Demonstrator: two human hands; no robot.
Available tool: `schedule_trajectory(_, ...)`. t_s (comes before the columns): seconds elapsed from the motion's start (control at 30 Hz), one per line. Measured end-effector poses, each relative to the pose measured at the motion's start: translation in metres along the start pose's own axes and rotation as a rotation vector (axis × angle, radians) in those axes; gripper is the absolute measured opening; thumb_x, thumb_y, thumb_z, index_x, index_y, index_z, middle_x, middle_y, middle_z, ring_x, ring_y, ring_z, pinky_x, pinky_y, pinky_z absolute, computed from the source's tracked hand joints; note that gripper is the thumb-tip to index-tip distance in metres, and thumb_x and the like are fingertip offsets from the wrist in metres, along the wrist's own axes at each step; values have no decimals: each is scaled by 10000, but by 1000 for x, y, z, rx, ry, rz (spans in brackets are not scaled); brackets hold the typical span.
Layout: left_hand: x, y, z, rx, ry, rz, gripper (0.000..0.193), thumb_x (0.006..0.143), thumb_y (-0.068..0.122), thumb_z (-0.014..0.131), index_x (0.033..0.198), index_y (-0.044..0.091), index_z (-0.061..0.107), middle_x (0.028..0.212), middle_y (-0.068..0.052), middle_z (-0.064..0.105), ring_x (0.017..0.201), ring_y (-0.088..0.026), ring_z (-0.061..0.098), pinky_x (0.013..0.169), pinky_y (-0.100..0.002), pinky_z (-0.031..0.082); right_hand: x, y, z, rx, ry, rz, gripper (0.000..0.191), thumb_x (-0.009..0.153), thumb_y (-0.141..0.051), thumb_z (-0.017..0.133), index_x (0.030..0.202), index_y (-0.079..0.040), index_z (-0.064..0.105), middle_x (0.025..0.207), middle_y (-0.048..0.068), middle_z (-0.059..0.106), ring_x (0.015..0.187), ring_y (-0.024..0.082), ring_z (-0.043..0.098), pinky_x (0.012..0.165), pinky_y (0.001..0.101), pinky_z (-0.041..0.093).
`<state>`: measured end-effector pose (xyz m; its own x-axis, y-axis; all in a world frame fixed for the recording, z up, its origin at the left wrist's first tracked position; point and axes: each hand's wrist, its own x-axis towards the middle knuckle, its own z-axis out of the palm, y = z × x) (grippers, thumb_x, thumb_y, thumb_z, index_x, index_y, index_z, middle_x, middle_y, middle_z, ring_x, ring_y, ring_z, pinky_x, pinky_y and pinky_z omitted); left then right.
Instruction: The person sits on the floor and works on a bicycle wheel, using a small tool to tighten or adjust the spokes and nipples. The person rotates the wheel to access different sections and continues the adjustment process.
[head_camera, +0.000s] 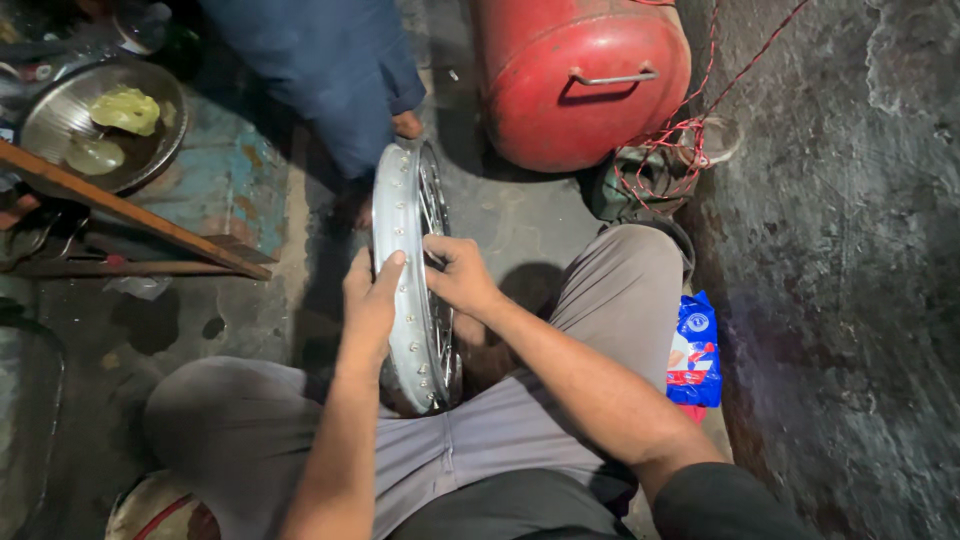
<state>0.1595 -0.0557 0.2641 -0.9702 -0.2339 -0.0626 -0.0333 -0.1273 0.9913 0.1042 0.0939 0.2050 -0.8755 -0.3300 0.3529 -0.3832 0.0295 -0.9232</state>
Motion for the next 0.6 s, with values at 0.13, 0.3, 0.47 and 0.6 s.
schedule_trajectory(0.13,-1,-7,-2,-8,-17,4,304,970,186,659,1180,-33,636,1017,-80,686,890,-116,625,777,-277,519,2,3,15,-67,131,12,149,881,-67,768,910,15,647,713,43,542,735,59,474,647,297,489)
schedule_trajectory(0.3,0,-6,-3,-24,-21,-15,320,953,193,661,1183,-27,634,1008,-79,697,879,-118,639,776,-279,527,1,7,23,116,168,127,108,874,-55,714,918,5,637,766,1,583,776,47,488,666,279,469)
schedule_trajectory(0.47,-2,-3,-3,-43,-32,-16,338,965,211,659,1209,-23,638,1026,-63,702,897,-105,636,793,-273,523,3,4,17,151,69,87,241,866,-74,740,1091,10,711,904,1,714,874,46,591,776,250,527)
schedule_trajectory(0.6,-2,-4,-2,-43,-36,-18,342,974,206,663,1222,-27,639,1020,-68,694,887,-114,629,786,-280,516,8,0,16,218,91,131,243,868,-77,730,1095,7,718,901,2,701,862,49,577,774,254,525)
